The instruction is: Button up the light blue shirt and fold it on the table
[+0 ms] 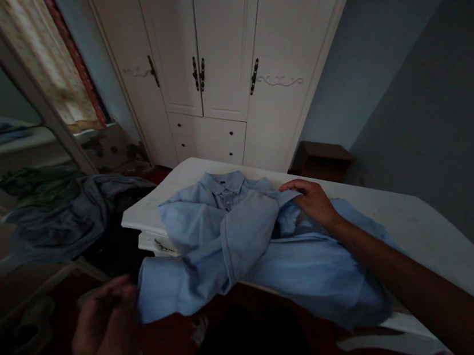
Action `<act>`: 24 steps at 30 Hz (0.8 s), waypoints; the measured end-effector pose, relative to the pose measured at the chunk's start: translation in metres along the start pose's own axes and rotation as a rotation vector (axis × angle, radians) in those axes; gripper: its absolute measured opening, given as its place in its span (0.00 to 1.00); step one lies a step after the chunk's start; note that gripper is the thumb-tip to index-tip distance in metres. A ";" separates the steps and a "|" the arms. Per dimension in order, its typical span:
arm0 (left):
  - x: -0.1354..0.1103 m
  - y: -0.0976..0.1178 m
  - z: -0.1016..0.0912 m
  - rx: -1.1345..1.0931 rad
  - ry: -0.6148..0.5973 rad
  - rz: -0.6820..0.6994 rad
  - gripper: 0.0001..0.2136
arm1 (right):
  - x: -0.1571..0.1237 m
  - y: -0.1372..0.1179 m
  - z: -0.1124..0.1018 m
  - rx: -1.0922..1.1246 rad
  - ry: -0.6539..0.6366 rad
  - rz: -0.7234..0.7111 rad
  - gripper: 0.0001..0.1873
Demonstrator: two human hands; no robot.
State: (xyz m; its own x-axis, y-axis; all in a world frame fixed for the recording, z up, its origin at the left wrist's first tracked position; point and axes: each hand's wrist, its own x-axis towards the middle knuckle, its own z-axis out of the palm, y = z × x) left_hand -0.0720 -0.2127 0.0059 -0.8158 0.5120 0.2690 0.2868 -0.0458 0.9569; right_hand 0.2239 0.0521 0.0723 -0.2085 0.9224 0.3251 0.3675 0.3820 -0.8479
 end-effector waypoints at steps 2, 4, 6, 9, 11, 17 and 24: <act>0.003 0.004 -0.003 0.060 0.006 -0.029 0.11 | -0.005 -0.008 -0.001 -0.014 -0.043 -0.149 0.15; 0.004 0.014 0.001 0.140 -0.059 0.100 0.14 | -0.011 -0.018 -0.003 -0.038 -0.074 -0.270 0.15; -0.001 0.026 0.015 0.208 -0.185 0.243 0.17 | -0.018 -0.029 -0.002 -0.049 -0.105 -0.368 0.13; -0.011 0.044 0.060 0.249 -0.467 0.322 0.29 | -0.029 -0.044 0.002 -0.044 -0.148 -0.501 0.09; -0.015 0.053 0.095 0.271 -0.519 0.430 0.40 | -0.034 -0.050 0.005 -0.058 -0.170 -0.576 0.09; 0.010 0.074 0.116 0.167 -0.652 0.470 0.12 | -0.036 -0.038 -0.008 -0.177 -0.139 -0.639 0.11; 0.042 0.073 0.038 -0.012 0.023 0.202 0.09 | -0.038 -0.013 -0.028 -0.249 -0.173 -0.556 0.12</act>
State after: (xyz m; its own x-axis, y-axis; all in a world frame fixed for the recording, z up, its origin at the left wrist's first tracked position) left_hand -0.0665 -0.1622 0.0829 -0.7538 0.4714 0.4577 0.4398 -0.1555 0.8845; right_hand 0.2526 0.0137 0.0822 -0.5650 0.5677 0.5988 0.3574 0.8224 -0.4426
